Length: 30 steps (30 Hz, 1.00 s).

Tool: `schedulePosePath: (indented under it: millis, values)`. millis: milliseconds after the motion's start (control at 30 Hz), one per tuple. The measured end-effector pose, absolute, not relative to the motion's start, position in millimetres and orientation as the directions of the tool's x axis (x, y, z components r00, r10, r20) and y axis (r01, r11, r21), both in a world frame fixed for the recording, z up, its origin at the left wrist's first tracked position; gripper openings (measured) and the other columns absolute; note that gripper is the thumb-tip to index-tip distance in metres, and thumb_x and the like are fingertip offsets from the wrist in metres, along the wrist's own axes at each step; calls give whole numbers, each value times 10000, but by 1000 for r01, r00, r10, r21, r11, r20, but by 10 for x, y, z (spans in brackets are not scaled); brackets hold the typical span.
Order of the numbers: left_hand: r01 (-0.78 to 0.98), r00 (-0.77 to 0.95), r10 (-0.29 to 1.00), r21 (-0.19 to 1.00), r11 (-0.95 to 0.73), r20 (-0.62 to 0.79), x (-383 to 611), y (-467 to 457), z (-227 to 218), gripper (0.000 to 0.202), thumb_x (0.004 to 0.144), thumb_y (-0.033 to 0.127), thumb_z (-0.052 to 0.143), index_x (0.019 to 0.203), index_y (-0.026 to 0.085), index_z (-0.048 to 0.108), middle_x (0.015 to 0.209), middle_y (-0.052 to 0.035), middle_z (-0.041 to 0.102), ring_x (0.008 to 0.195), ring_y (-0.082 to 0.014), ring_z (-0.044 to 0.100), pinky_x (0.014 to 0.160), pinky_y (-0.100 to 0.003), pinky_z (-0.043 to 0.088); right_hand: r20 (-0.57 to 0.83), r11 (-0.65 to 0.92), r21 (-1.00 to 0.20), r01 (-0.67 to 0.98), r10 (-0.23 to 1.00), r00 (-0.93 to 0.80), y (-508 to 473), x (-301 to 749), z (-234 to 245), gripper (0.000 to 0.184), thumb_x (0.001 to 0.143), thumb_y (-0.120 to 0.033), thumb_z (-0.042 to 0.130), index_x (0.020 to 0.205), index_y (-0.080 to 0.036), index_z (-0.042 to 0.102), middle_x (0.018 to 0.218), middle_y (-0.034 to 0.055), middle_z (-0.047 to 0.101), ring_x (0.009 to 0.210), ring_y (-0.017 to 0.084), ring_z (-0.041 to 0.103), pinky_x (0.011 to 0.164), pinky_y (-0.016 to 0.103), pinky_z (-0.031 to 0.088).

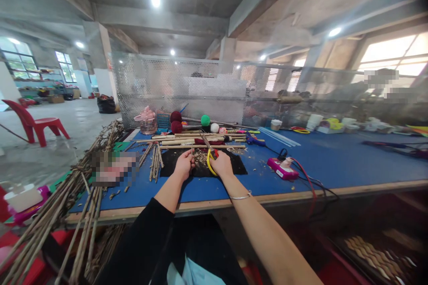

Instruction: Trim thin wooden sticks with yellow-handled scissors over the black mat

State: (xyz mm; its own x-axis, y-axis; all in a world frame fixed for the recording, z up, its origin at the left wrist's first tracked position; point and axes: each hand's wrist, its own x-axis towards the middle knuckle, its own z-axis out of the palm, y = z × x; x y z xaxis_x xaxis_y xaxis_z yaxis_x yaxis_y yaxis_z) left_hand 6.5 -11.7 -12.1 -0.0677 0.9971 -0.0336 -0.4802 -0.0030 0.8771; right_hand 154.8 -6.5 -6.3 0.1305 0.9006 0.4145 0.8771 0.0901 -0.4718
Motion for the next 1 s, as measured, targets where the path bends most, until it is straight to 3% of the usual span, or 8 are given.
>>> schedulePosePath:
  millis: [100, 300, 533, 633, 800, 900, 1000]
  values:
    - [-507, -103, 995, 860, -52, 0, 65, -98, -132, 186, 771, 174, 494, 940, 116, 541, 539, 52, 393, 398, -16, 348, 356, -128, 240, 401, 74, -398, 914, 910, 102, -103, 1534, -36, 422, 685, -583, 492, 882, -227, 605, 878, 71, 625, 814, 216, 580, 641, 267, 392]
    - [-456, -103, 995, 889, -49, 2, 71, -83, -145, 180, 713, 150, 556, 887, 102, 555, 510, 53, 407, 411, -21, 360, 387, -139, 277, 382, 30, -269, 963, 921, 78, -165, 1494, 8, 521, 712, -660, 387, 882, -214, 596, 795, 94, 628, 783, 218, 586, 674, 291, 382]
    - [-431, -90, 996, 901, -36, -3, 60, -102, -141, 274, 658, 194, 624, 916, 108, 589, 559, 28, 499, 471, -41, 445, 448, -159, 346, 471, 73, -257, 964, 880, 59, -182, 1486, 29, 554, 712, -683, 348, 859, -207, 592, 733, 85, 631, 721, 201, 591, 644, 274, 380]
    - [-455, -97, 995, 890, -29, -17, 57, -126, -118, 277, 648, 180, 632, 916, 115, 598, 599, 15, 532, 477, -43, 458, 458, -168, 356, 476, 155, -347, 925, 879, 31, -156, 1506, 7, 518, 703, -658, 398, 797, -198, 616, 701, 83, 636, 678, 185, 588, 610, 245, 373]
    - [-460, -95, 995, 887, -27, -19, 60, -132, -114, 284, 629, 176, 654, 901, 114, 606, 621, 1, 547, 502, -54, 484, 482, -182, 385, 462, 292, -615, 733, 886, 34, -42, 1578, -53, 458, 742, -567, 405, 608, -170, 592, 578, 50, 610, 570, 149, 559, 543, 210, 374]
    - [-455, -87, 996, 889, -40, 0, 59, -120, -135, 284, 630, 183, 657, 901, 114, 607, 615, 3, 544, 499, -52, 481, 477, -179, 385, 425, 237, -747, 621, 889, 172, 35, 1625, -103, 340, 682, -486, 522, 747, -157, 576, 649, 42, 621, 586, 151, 563, 552, 216, 401]
    - [-463, -70, 997, 885, -48, 17, 56, -112, -152, 303, 622, 195, 667, 906, 108, 610, 623, -2, 553, 499, -53, 480, 470, -180, 383, 434, 211, -803, 558, 849, 302, 83, 1661, -144, 450, 590, -361, 632, 952, -134, 491, 735, 52, 616, 616, 157, 568, 591, 235, 426]
